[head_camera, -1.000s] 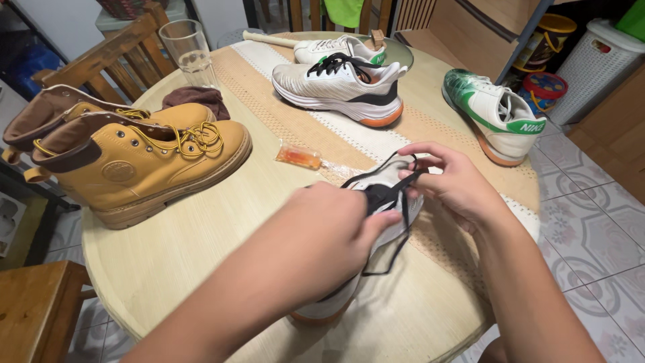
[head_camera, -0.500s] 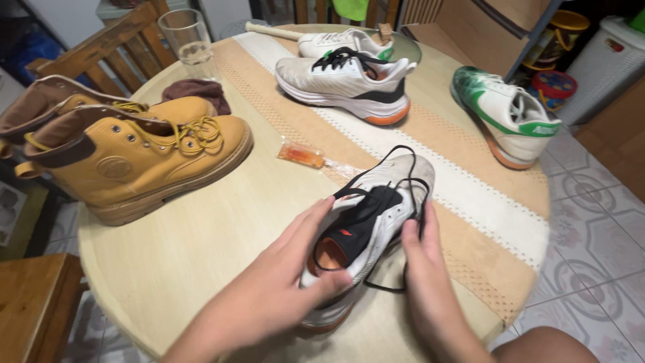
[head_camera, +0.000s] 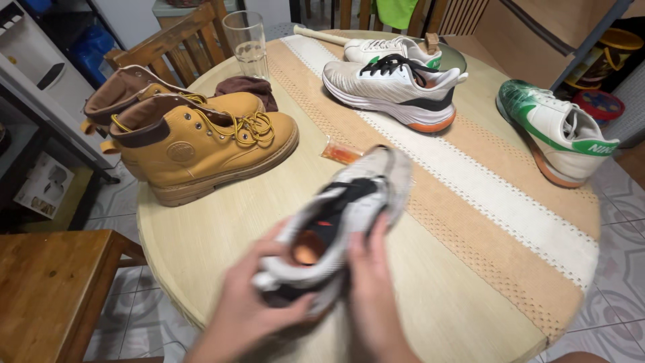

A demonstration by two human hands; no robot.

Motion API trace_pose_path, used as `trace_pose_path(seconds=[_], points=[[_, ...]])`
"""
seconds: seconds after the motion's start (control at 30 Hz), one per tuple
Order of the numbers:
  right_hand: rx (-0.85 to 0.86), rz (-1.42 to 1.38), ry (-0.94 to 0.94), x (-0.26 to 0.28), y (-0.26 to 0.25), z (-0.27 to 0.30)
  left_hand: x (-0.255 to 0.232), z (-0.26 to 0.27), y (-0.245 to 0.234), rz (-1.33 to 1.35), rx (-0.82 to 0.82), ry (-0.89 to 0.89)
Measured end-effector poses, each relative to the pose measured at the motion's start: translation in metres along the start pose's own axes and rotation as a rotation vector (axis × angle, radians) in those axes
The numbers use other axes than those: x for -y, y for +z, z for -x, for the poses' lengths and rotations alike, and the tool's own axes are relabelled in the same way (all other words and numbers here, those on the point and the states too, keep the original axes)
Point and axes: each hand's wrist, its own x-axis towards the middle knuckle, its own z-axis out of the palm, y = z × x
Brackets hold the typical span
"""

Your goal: The person removes black laces from a white sneaker and then re-laces it by threading the laces through the eyelets and tying a knot. The task is performed on a table with other shoes and boots nearby.

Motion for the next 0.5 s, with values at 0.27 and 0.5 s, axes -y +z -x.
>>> trace_pose_path(seconds=[0.27, 0.5], points=[[0.312, 0.198, -0.205, -0.067, 0.070, -0.036, 0.040, -0.008, -0.115, 0.023, -0.079, -0.209], [0.522, 1.204, -0.162, -0.026, 0.025, -0.083, 0.066, -0.037, -0.130, 0.174, -0.106, -0.116]])
